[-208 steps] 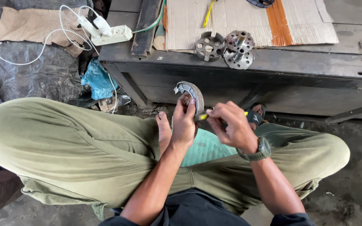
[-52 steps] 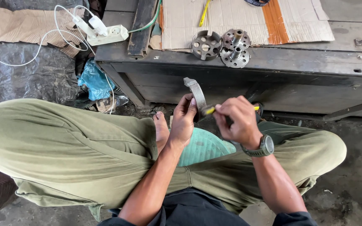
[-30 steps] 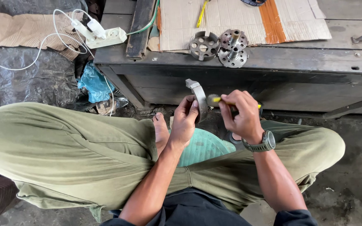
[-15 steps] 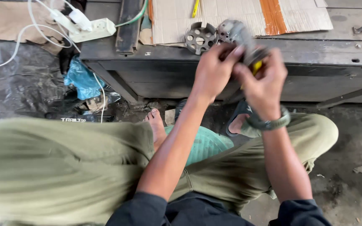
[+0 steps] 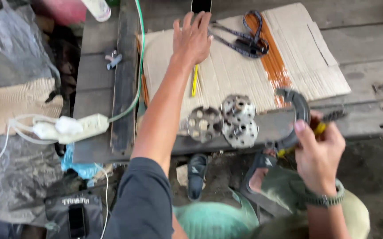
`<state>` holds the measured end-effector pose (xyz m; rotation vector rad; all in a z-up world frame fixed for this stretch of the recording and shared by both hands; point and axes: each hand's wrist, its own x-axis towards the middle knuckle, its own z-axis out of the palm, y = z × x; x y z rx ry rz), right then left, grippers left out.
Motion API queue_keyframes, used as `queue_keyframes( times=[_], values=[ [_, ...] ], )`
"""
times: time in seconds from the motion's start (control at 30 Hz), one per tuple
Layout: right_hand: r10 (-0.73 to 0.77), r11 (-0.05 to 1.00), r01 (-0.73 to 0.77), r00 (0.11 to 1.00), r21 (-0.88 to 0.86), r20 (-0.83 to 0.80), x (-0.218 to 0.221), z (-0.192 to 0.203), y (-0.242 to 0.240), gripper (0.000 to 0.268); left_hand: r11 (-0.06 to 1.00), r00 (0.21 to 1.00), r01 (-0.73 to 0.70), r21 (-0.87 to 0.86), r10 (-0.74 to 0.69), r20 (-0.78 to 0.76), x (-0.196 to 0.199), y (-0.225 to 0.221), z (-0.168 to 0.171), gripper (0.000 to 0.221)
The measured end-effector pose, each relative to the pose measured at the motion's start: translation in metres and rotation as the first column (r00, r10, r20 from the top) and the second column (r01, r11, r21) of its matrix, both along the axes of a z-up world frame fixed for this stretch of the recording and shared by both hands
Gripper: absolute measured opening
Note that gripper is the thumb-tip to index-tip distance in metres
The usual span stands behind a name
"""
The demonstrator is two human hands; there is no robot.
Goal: Repairing motorcycle brake components by scraping the lining with a hand tool
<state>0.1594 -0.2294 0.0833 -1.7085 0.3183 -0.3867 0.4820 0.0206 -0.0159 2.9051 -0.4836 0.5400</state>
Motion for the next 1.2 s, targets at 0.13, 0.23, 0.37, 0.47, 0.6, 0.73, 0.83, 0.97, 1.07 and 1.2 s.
queue_keyframes(
  times=[0.13, 0.23, 0.37, 0.47, 0.6, 0.73, 0.83, 0.97, 1.07, 1.2],
  values=[
    [-0.011, 0.999, 0.014, 0.998, 0.045, -0.069, 0.002, -0.003, -0.001, 0.029, 0.997, 0.998, -0.021, 0.079, 0.026, -0.063, 0.056, -0.011, -0.032, 0.065],
    [-0.073, 0.984, 0.091, 0.99, 0.154, -0.124, 0.005, -0.012, -0.01, 0.034, 0.989, 0.965, -0.113, 0.094, 0.132, -0.229, 0.088, -0.017, -0.044, 0.07],
    [-0.095, 0.961, 0.108, 0.994, 0.256, -0.06, 0.003, -0.023, -0.017, 0.036, 0.991, 0.976, -0.089, 0.104, 0.107, -0.189, 0.098, -0.02, -0.064, 0.07],
    [-0.089, 0.954, 0.1, 0.995, 0.281, -0.052, 0.003, -0.027, -0.015, 0.036, 0.993, 0.988, -0.103, 0.049, 0.108, -0.115, 0.094, -0.015, -0.058, 0.069],
    [-0.063, 0.96, 0.084, 0.994, 0.267, -0.085, 0.001, -0.019, -0.01, 0.034, 0.984, 0.969, -0.05, -0.171, 0.089, 0.23, 0.078, -0.004, -0.02, 0.061],
    [-0.019, 0.986, 0.034, 0.995, 0.162, -0.095, -0.004, -0.014, -0.003, 0.037, 0.975, 0.926, 0.079, -0.207, 0.005, 0.379, 0.021, 0.013, 0.057, 0.045],
    [0.031, 0.999, -0.026, 0.985, 0.036, -0.17, -0.013, -0.018, 0.008, 0.036, 0.921, 0.969, 0.245, -0.303, -0.233, 0.078, -0.054, 0.019, 0.091, 0.024],
    [0.201, 0.976, -0.184, 0.968, 0.118, -0.151, -0.025, -0.023, 0.037, 0.035, 0.909, 0.444, 0.204, -0.363, -0.417, -0.793, -0.195, 0.021, 0.131, 0.035],
    [0.235, 0.945, -0.223, 0.972, 0.239, -0.021, -0.041, -0.017, 0.078, 0.036, 0.872, 0.187, 0.043, -0.487, -0.486, -0.854, -0.275, 0.028, 0.17, 0.055],
    [0.206, 0.926, -0.222, 0.975, 0.305, 0.085, -0.067, -0.011, 0.109, 0.036, 0.734, 0.274, -0.297, -0.61, -0.546, -0.791, -0.324, 0.025, 0.159, 0.066]
  ],
)
